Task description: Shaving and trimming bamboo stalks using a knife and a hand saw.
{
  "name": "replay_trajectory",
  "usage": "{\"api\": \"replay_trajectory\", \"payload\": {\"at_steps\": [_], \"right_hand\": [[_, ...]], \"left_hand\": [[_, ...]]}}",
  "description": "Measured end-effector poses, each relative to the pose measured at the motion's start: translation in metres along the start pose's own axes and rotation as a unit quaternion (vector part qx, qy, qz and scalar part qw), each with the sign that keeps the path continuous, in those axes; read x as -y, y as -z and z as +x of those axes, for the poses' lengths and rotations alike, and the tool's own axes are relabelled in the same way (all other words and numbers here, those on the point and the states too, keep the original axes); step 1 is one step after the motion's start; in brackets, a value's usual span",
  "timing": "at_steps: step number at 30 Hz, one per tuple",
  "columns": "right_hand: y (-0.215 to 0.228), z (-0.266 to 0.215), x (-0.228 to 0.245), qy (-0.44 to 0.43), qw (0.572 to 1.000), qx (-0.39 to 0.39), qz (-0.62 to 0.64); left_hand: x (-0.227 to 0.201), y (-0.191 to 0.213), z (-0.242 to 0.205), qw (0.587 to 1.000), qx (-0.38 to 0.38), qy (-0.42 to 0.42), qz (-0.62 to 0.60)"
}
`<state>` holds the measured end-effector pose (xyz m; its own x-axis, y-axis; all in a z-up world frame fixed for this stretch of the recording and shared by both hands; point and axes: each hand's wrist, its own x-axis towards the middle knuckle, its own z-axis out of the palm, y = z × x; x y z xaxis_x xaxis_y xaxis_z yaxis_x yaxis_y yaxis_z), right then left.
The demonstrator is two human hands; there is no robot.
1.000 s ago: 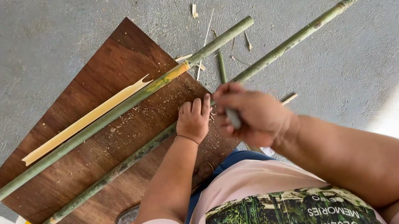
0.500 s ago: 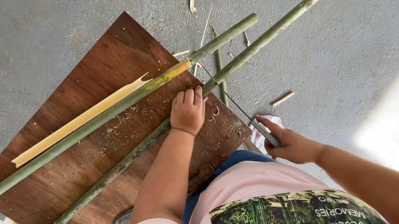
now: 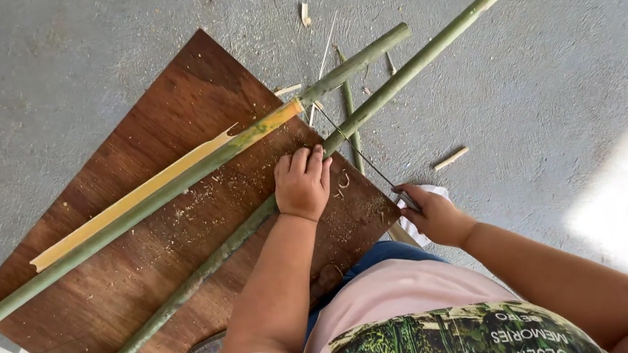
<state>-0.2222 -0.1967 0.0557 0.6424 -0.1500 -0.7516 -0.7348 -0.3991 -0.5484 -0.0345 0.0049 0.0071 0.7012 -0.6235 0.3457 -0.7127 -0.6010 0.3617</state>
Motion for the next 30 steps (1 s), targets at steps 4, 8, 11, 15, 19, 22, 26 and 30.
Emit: {"api": "replay_trajectory", "payload": {"at_steps": [4, 8, 11, 15, 19, 22, 26, 30], "right_hand": [[-0.038, 0.035, -0.058, 0.069, 0.994, -0.088, 0.005], [0.0, -0.003, 0.015, 0.01, 0.995, -0.04, 0.087], [0.03, -0.036, 0.061, -0.111, 0.961, 0.09, 0.237], [0.046, -0.051, 0.097, -0.129, 0.931, 0.12, 0.319], [0.048, -0.049, 0.085, -0.13, 0.931, 0.134, 0.315], [0.038, -0.056, 0.085, -0.151, 0.948, 0.104, 0.26], [0.035, -0.048, 0.063, -0.132, 0.942, 0.107, 0.291], [0.046, -0.05, 0.065, -0.141, 0.928, 0.119, 0.323]], "left_hand": [[-0.002, 0.0, -0.005, 1.0, 0.006, 0.014, -0.024], [0.005, 0.0, 0.0, 1.0, 0.0, 0.001, -0.009], [0.001, 0.001, -0.007, 1.0, 0.013, -0.008, -0.002], [0.004, -0.002, -0.004, 0.998, 0.01, -0.029, 0.045], [-0.008, 0.006, 0.011, 0.999, 0.013, 0.011, 0.049], [-0.003, -0.003, 0.012, 0.997, -0.016, 0.043, 0.068], [0.023, -0.007, 0.023, 0.976, 0.091, 0.195, 0.011], [0.05, 0.01, 0.051, 0.963, 0.194, 0.145, 0.118]]}}
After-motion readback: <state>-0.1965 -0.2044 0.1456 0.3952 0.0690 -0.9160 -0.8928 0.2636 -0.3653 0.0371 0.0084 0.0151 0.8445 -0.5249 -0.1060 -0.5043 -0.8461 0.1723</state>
